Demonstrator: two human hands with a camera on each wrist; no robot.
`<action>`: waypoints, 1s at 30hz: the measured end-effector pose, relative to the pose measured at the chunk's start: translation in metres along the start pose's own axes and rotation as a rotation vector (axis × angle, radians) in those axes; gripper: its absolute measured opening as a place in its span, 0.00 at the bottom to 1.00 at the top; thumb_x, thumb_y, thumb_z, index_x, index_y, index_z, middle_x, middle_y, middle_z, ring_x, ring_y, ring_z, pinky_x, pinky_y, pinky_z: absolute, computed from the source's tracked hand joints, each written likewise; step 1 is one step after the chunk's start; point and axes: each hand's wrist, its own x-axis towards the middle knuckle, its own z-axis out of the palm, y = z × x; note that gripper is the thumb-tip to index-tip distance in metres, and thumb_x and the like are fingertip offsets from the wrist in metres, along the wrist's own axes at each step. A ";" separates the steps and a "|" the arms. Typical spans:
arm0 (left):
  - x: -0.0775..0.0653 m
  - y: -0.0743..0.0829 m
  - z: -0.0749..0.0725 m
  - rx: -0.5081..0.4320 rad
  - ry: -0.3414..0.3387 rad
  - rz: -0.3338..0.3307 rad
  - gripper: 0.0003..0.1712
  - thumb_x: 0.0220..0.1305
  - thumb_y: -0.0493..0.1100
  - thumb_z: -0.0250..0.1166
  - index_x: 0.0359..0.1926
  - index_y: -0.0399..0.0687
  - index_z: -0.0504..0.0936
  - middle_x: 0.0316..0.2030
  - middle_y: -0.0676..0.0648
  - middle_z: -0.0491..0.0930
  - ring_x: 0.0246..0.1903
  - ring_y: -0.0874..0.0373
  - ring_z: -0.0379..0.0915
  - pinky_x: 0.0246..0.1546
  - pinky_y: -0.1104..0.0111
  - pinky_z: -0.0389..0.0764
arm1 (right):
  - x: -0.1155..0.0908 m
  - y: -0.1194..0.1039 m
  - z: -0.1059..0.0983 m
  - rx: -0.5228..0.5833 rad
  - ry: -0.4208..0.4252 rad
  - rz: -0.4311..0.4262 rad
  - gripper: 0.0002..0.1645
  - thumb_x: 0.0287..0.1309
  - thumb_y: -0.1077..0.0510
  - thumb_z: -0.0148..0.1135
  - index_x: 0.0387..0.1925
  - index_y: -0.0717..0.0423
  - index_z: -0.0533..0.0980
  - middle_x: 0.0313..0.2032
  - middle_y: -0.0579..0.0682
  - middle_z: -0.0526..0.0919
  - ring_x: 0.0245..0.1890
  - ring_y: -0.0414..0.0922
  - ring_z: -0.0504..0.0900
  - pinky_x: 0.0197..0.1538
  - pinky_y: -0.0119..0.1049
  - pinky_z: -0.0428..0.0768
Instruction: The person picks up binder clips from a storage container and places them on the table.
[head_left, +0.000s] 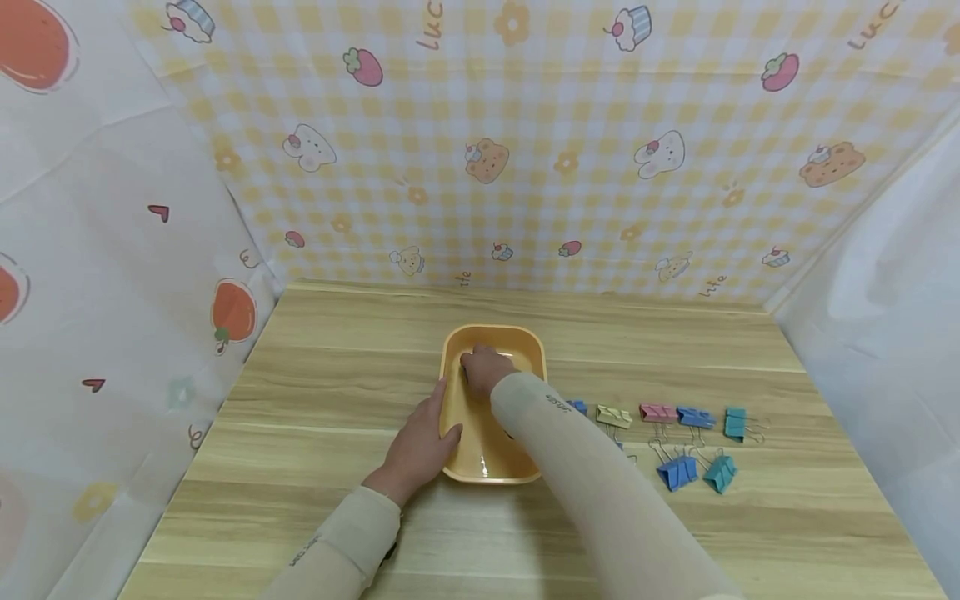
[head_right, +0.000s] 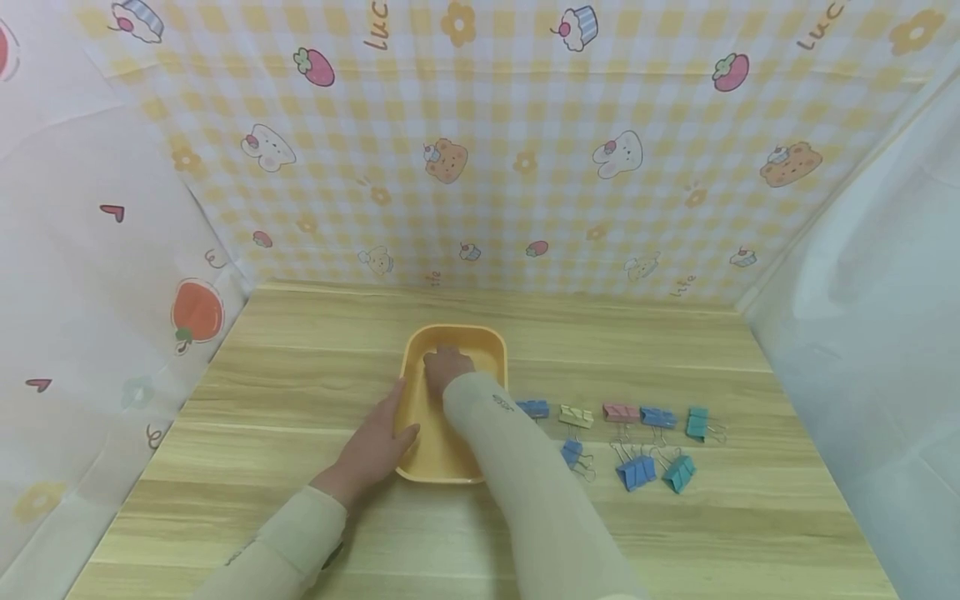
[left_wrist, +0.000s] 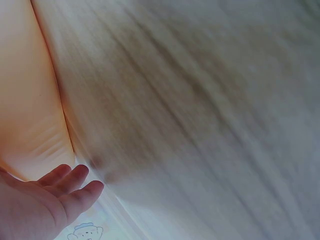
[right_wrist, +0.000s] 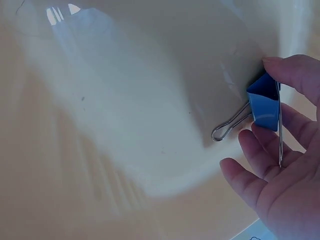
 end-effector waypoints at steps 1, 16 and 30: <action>0.000 0.000 0.000 -0.001 -0.001 -0.002 0.44 0.67 0.48 0.58 0.76 0.49 0.45 0.66 0.35 0.64 0.65 0.41 0.62 0.62 0.48 0.67 | 0.000 0.000 0.000 0.000 -0.004 0.004 0.20 0.67 0.57 0.54 0.59 0.52 0.72 0.57 0.54 0.72 0.57 0.50 0.72 0.54 0.43 0.77; 0.000 -0.001 0.001 -0.006 0.003 0.006 0.44 0.67 0.48 0.58 0.76 0.48 0.45 0.66 0.34 0.65 0.64 0.40 0.63 0.62 0.48 0.66 | 0.005 0.002 0.005 0.000 -0.025 0.023 0.26 0.62 0.60 0.61 0.62 0.53 0.71 0.65 0.57 0.67 0.64 0.53 0.68 0.59 0.44 0.75; 0.000 -0.001 0.001 -0.003 0.007 0.006 0.44 0.67 0.48 0.59 0.76 0.48 0.46 0.66 0.35 0.64 0.65 0.40 0.62 0.63 0.48 0.65 | 0.004 0.011 0.006 0.019 0.044 -0.019 0.19 0.67 0.61 0.54 0.58 0.55 0.72 0.62 0.57 0.71 0.63 0.53 0.69 0.62 0.45 0.72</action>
